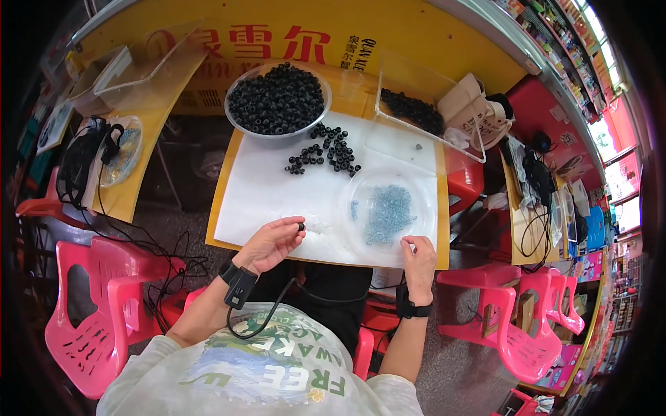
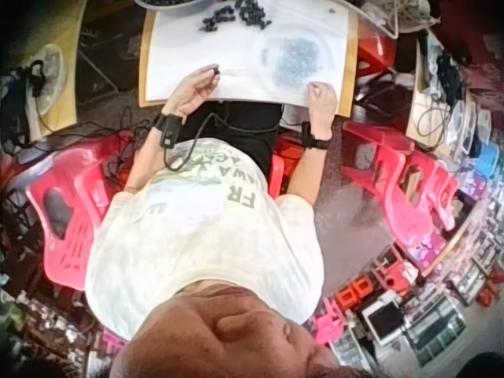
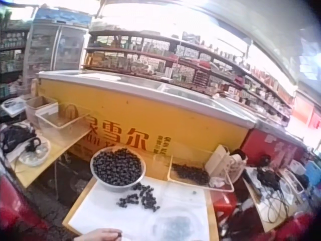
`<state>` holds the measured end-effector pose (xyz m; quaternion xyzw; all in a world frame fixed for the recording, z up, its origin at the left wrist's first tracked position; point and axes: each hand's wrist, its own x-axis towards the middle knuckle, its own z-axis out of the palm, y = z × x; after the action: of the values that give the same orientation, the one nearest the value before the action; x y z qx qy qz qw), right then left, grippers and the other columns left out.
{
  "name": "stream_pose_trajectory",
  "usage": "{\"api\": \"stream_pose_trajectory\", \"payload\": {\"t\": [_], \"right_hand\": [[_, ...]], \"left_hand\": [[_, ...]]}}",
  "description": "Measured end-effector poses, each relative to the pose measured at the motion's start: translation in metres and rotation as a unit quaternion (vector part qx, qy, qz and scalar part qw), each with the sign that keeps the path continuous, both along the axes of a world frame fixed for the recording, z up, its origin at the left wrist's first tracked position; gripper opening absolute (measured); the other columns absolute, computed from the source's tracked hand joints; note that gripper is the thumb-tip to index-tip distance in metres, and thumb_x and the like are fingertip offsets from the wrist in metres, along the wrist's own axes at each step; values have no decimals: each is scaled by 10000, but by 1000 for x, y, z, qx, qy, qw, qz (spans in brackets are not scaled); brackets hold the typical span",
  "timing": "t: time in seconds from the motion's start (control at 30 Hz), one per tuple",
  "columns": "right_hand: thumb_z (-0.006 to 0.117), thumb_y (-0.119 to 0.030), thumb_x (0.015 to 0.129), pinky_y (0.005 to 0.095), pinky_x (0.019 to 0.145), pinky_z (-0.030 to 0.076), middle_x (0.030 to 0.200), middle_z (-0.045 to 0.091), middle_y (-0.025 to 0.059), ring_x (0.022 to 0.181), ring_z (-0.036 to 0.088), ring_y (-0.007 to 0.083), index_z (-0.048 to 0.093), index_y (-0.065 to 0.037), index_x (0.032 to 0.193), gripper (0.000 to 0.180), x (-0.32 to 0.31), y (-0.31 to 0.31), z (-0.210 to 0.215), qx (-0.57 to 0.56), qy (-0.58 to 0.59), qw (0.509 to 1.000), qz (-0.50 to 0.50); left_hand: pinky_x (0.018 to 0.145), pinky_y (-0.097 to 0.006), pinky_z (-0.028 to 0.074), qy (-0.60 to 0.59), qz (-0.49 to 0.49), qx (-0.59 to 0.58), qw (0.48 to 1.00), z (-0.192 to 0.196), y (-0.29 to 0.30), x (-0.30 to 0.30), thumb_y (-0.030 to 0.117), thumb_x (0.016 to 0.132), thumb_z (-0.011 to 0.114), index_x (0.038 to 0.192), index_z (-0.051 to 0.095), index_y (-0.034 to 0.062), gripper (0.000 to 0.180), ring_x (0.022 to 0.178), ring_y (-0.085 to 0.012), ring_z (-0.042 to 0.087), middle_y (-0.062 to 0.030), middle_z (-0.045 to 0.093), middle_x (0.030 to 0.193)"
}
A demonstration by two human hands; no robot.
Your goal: The recorder is assembling small black plastic components by hand at a workstation.
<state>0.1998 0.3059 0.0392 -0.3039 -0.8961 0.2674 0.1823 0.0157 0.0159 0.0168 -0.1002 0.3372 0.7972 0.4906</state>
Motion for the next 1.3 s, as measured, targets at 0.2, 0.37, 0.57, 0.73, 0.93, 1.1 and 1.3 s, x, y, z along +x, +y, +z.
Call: {"api": "stream_pose_trajectory", "payload": {"t": [0.2, 0.37, 0.57, 0.73, 0.93, 1.1, 1.3], "right_hand": [[677, -109, 852, 391, 734, 496, 889, 669, 157, 799, 638, 313, 708, -5, 923, 130, -10, -2, -9, 9, 37, 999, 9], [711, -157, 818, 377, 730, 507, 897, 689, 167, 802, 664, 295, 734, -10, 925, 184, -17, 1, -13, 38, -8, 999, -13], [720, -176, 789, 367, 742, 510, 912, 691, 179, 794, 659, 289, 738, -11, 924, 214, -18, -1, -5, 14, -29, 999, 8], [697, -102, 843, 294, 695, 488, 877, 685, 94, 725, 600, 161, 717, 19, 971, 178, -15, -7, 3, -111, 35, 992, -51], [645, 0, 897, 215, 733, 445, 943, 681, 102, 785, 560, 92, 663, 77, 1068, 188, -31, -36, 24, -532, 289, 796, 8], [657, 31, 880, 224, 768, 461, 939, 679, 69, 833, 581, 93, 700, 50, 1015, 143, -67, -99, 45, -481, 263, 835, 52], [712, 2, 838, 253, 695, 480, 908, 684, 85, 751, 607, 131, 744, -29, 982, 150, -95, -145, 64, -206, 196, 948, 145]], "left_hand": [[827, -227, 573, -2, 1, 18, 1000, -2, -2, -2, 41, 955, 603, 1196, 580, -29, 252, 923, -136, 654, -82, 642, 1012], [819, -227, 577, -18, 6, 20, 1000, -2, -4, -3, 40, 940, 627, 1182, 587, -22, 254, 923, -143, 664, -85, 654, 1015], [818, -224, 578, -21, 5, 18, 1000, -2, -5, -3, 36, 947, 614, 1175, 592, -24, 237, 932, -142, 661, -83, 646, 1021], [848, -228, 577, -19, -3, 32, 999, -3, -5, -3, 32, 945, 616, 1167, 597, -28, 231, 959, -153, 662, -93, 648, 1035], [874, -236, 583, -22, -45, 61, 997, 17, 14, 0, 16, 933, 623, 1163, 591, -19, 235, 999, -182, 675, -112, 654, 1072], [875, -266, 590, 12, -69, 82, 994, 39, 21, 0, 30, 931, 636, 1155, 612, -15, 230, 986, -202, 688, -115, 668, 1074], [845, -267, 596, 40, -24, 67, 997, 41, 4, -4, 23, 912, 662, 1118, 645, -10, 209, 923, -182, 700, -96, 686, 1022]]}}
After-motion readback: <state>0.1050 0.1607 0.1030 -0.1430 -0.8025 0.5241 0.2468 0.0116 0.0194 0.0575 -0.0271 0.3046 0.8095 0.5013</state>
